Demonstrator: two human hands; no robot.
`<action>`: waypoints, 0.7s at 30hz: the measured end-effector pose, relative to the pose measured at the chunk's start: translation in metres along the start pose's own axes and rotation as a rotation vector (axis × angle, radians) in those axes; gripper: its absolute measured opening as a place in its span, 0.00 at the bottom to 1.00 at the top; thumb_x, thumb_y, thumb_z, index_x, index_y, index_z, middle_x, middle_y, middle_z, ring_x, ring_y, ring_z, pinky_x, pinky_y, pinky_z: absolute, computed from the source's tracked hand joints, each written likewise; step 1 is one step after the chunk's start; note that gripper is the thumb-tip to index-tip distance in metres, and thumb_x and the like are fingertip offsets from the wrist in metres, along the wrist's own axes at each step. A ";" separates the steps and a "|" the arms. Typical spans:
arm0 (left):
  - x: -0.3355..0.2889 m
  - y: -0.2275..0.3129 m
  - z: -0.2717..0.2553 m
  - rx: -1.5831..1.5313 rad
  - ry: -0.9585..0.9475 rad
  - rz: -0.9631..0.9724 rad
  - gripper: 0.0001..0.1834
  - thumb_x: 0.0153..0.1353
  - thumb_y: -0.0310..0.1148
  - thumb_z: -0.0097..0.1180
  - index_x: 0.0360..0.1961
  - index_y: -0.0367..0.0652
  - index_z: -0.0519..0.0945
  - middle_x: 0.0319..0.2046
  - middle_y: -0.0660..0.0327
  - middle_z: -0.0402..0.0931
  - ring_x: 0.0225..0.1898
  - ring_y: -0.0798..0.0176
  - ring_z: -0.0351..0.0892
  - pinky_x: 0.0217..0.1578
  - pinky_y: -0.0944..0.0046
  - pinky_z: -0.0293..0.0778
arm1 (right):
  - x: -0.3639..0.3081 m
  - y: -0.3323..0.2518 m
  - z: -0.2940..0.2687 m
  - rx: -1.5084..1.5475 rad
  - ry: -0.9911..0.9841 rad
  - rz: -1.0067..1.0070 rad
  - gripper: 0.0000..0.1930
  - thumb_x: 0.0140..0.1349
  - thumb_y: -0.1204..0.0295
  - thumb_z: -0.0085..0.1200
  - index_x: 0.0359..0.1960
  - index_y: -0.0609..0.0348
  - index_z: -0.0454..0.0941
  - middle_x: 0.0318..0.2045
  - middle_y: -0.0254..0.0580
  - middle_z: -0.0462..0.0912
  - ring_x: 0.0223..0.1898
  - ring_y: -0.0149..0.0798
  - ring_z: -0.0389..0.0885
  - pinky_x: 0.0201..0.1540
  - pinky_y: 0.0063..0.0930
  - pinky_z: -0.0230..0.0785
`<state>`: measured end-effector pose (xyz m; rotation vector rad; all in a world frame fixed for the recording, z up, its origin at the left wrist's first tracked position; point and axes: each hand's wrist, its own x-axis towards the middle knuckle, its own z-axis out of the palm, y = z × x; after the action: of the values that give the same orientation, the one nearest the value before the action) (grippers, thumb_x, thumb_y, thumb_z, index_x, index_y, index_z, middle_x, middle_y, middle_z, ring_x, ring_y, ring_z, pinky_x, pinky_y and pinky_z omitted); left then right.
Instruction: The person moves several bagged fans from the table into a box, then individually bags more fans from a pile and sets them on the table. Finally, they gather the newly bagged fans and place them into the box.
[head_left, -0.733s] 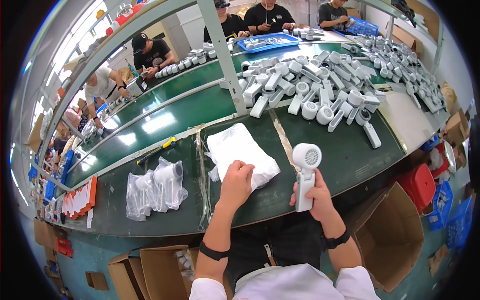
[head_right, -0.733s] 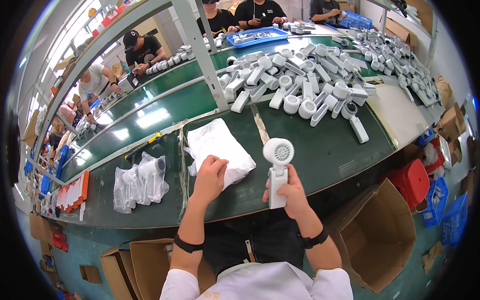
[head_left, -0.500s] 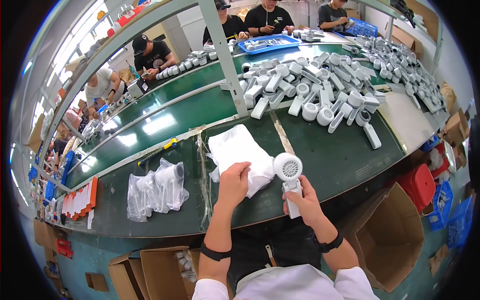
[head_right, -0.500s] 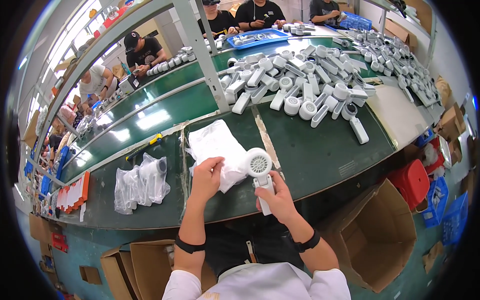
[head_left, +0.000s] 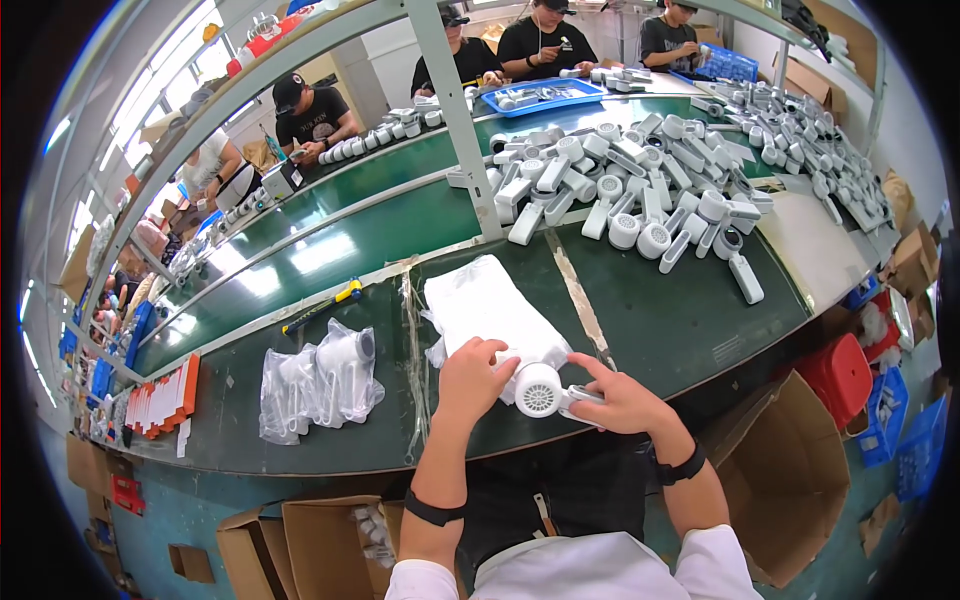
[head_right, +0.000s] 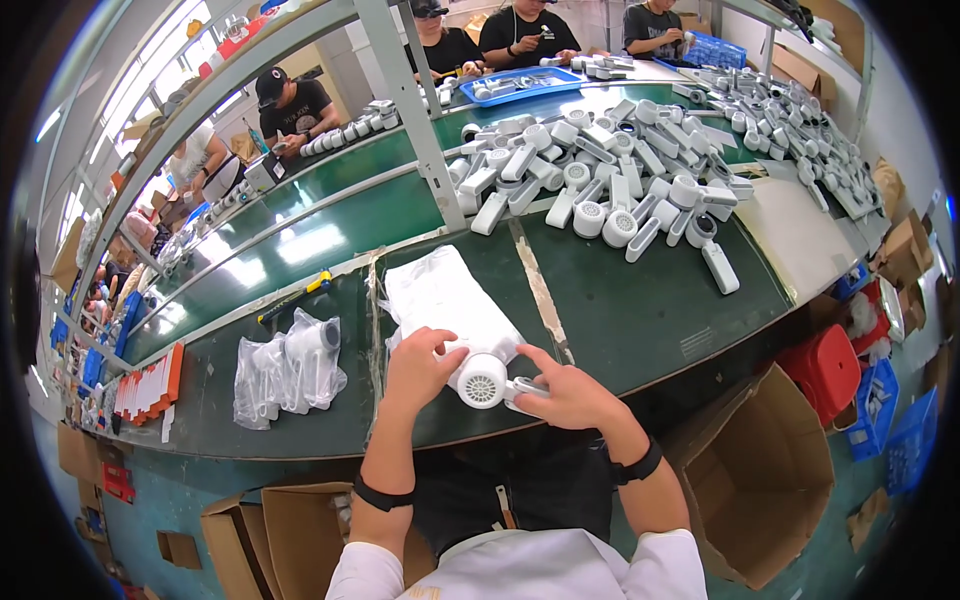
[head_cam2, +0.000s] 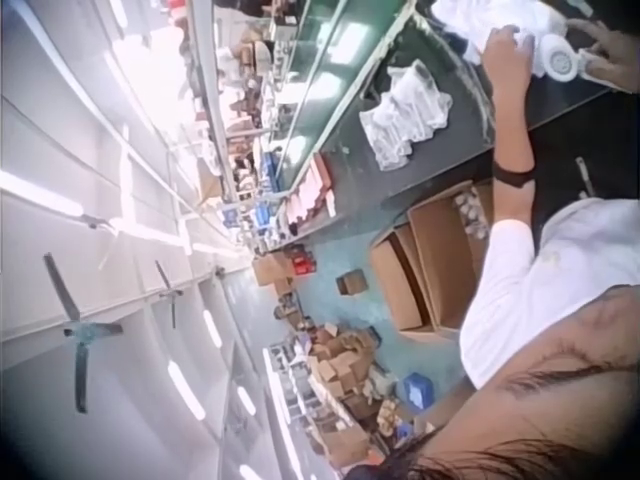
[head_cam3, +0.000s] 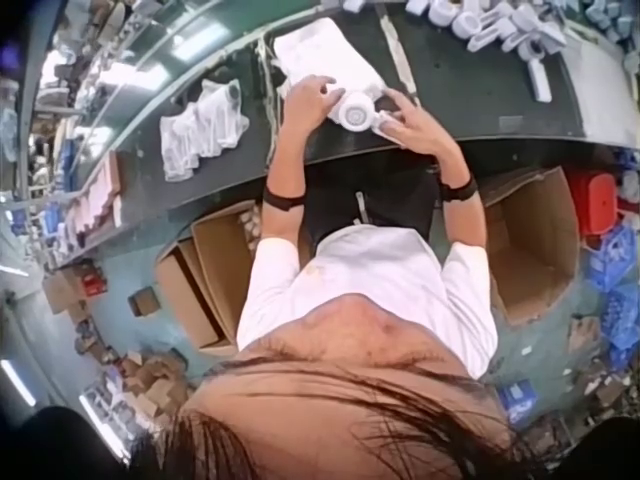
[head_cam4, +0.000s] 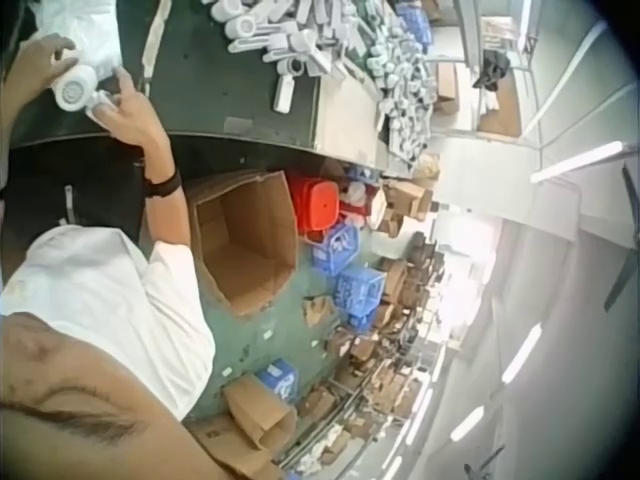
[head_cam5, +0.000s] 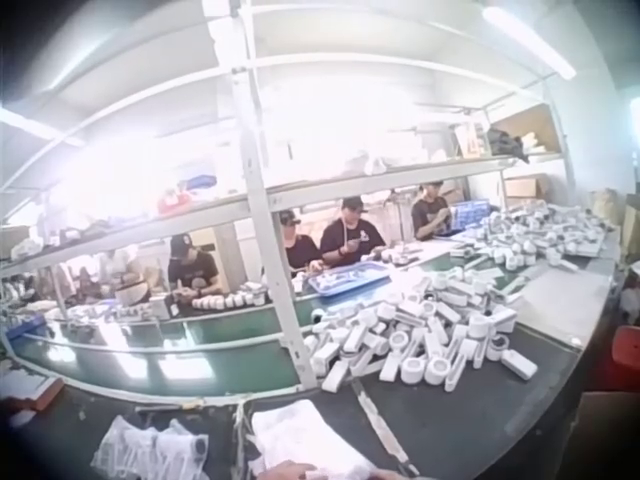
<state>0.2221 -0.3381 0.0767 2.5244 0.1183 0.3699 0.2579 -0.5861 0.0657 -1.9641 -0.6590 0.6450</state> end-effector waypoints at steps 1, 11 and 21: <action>-0.003 0.001 0.001 0.040 0.002 0.029 0.18 0.48 0.39 0.69 0.40 0.45 0.84 0.32 0.57 0.78 0.34 0.53 0.79 0.36 0.58 0.74 | -0.001 0.000 -0.002 0.001 -0.002 0.000 0.40 0.56 0.59 0.58 0.69 0.54 0.54 0.32 0.47 0.83 0.25 0.38 0.80 0.34 0.30 0.72; -0.005 -0.005 0.011 0.232 0.021 0.265 0.11 0.52 0.36 0.66 0.36 0.46 0.85 0.31 0.60 0.80 0.37 0.53 0.80 0.36 0.57 0.76 | -0.020 0.006 -0.018 0.144 -0.055 0.084 0.37 0.56 0.63 0.58 0.68 0.55 0.58 0.30 0.43 0.84 0.21 0.32 0.77 0.29 0.26 0.71; 0.000 0.002 0.007 -0.406 0.036 -0.039 0.14 0.54 0.21 0.55 0.43 0.37 0.83 0.34 0.58 0.83 0.31 0.68 0.78 0.34 0.69 0.75 | -0.004 -0.006 -0.008 0.009 -0.062 0.001 0.46 0.57 0.60 0.57 0.73 0.56 0.44 0.32 0.49 0.84 0.30 0.44 0.82 0.38 0.31 0.72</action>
<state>0.2245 -0.3433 0.0722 2.1133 0.0953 0.3809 0.2594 -0.5909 0.0746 -1.9427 -0.6921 0.7111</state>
